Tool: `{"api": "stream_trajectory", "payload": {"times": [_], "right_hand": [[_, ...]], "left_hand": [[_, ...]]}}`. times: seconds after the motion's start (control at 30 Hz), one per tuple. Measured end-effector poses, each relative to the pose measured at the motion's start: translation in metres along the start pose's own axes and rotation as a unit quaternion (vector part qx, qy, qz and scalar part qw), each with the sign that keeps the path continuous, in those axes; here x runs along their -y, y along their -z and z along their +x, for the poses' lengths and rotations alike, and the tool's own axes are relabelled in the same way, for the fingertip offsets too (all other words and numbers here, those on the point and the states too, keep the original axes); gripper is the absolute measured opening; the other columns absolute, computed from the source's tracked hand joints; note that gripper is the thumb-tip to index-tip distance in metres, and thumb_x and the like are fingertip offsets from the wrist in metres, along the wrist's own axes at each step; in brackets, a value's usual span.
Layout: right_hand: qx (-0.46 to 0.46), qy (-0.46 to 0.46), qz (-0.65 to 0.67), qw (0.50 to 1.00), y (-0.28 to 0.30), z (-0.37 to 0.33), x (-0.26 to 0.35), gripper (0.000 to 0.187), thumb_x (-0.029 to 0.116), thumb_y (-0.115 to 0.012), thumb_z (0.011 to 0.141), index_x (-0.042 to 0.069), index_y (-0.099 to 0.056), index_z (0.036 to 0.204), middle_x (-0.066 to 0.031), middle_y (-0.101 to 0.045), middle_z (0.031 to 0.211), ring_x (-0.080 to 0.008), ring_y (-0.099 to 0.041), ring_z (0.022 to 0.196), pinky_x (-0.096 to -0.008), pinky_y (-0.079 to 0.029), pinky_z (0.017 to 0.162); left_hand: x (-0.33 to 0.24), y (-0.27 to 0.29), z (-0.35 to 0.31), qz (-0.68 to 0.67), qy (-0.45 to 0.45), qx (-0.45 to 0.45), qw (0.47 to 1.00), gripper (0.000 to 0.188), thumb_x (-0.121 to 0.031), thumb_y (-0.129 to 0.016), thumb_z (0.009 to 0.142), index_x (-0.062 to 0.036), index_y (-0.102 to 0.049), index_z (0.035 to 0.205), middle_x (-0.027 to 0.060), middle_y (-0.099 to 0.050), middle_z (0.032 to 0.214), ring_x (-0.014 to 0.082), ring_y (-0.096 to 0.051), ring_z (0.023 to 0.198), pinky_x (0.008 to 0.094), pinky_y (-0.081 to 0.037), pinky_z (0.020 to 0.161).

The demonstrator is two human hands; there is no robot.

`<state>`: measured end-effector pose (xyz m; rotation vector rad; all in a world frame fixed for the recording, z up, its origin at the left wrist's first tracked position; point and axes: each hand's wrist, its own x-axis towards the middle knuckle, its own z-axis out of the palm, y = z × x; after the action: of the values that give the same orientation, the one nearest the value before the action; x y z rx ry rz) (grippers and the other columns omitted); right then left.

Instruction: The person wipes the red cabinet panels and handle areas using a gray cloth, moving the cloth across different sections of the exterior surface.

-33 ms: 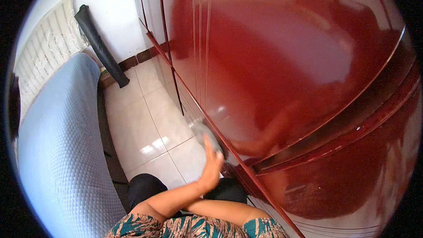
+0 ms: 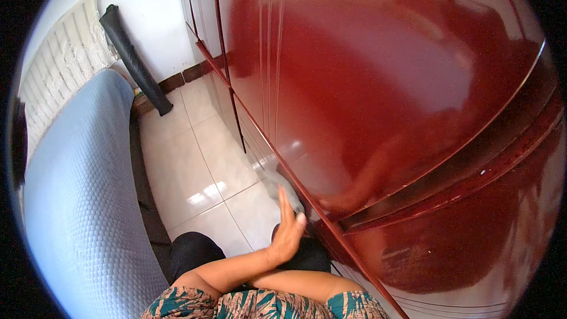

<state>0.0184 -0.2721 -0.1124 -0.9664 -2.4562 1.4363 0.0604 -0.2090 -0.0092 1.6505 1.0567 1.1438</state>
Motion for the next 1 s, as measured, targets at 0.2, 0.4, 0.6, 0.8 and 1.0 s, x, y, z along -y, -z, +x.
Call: {"api": "stream_trajectory", "payload": {"times": [0.2,0.4,0.6,0.8,1.0], "right_hand": [[-0.012,-0.046,0.098,0.994,0.009,-0.012,0.016,0.032,0.019,-0.045,0.094,0.005,-0.058,0.120,-0.0192,-0.056,0.129,-0.0261,-0.054,0.118,-0.0367,-0.044,0.096],[0.138,-0.007,-0.189,0.972,0.048,-0.004,0.055,0.026,0.016,-0.048,0.088,0.005,-0.064,0.103,-0.0200,-0.066,0.107,-0.0355,-0.065,0.100,-0.0467,-0.050,0.083],[0.196,-0.043,-0.152,0.968,0.045,0.006,0.040,0.037,0.023,-0.052,0.089,0.004,-0.055,0.120,-0.0226,-0.063,0.113,-0.0397,-0.061,0.104,-0.0476,-0.046,0.090],[0.053,-0.016,-0.061,0.997,0.007,0.002,0.003,0.041,0.024,-0.049,0.091,0.009,-0.052,0.129,-0.0198,-0.052,0.132,-0.0335,-0.048,0.122,-0.0400,-0.037,0.102],[0.061,-0.030,-0.108,0.992,0.016,0.002,0.003,0.041,0.024,-0.046,0.092,0.013,-0.052,0.132,-0.0158,-0.047,0.140,-0.0283,-0.043,0.129,-0.0368,-0.032,0.107]], "left_hand": [[-0.001,0.016,0.030,-0.006,-0.070,-0.061,0.996,0.080,-0.040,-0.038,0.099,0.0041,0.007,0.148,0.0240,0.013,0.155,0.0367,0.013,0.144,0.0442,0.003,0.116],[0.027,0.098,0.144,-0.082,-0.022,-0.215,0.973,0.076,-0.050,-0.026,0.101,0.0014,0.000,0.150,0.0166,0.003,0.158,0.0269,0.002,0.147,0.0358,-0.003,0.118],[0.029,0.083,0.112,-0.069,-0.036,-0.201,0.976,0.062,-0.039,-0.030,0.102,0.0051,-0.025,0.144,0.0202,-0.023,0.152,0.0314,-0.018,0.143,0.0379,-0.013,0.117],[-0.003,0.008,-0.001,0.065,-0.106,-0.104,0.987,0.056,-0.007,-0.064,0.083,-0.0007,-0.035,0.130,0.0164,-0.029,0.135,0.0310,-0.034,0.127,0.0396,-0.045,0.097],[0.004,0.027,0.021,0.109,-0.113,-0.130,0.979,0.043,-0.005,-0.063,0.079,-0.0017,-0.042,0.116,0.0173,-0.040,0.116,0.0312,-0.043,0.111,0.0396,-0.041,0.094]]}}
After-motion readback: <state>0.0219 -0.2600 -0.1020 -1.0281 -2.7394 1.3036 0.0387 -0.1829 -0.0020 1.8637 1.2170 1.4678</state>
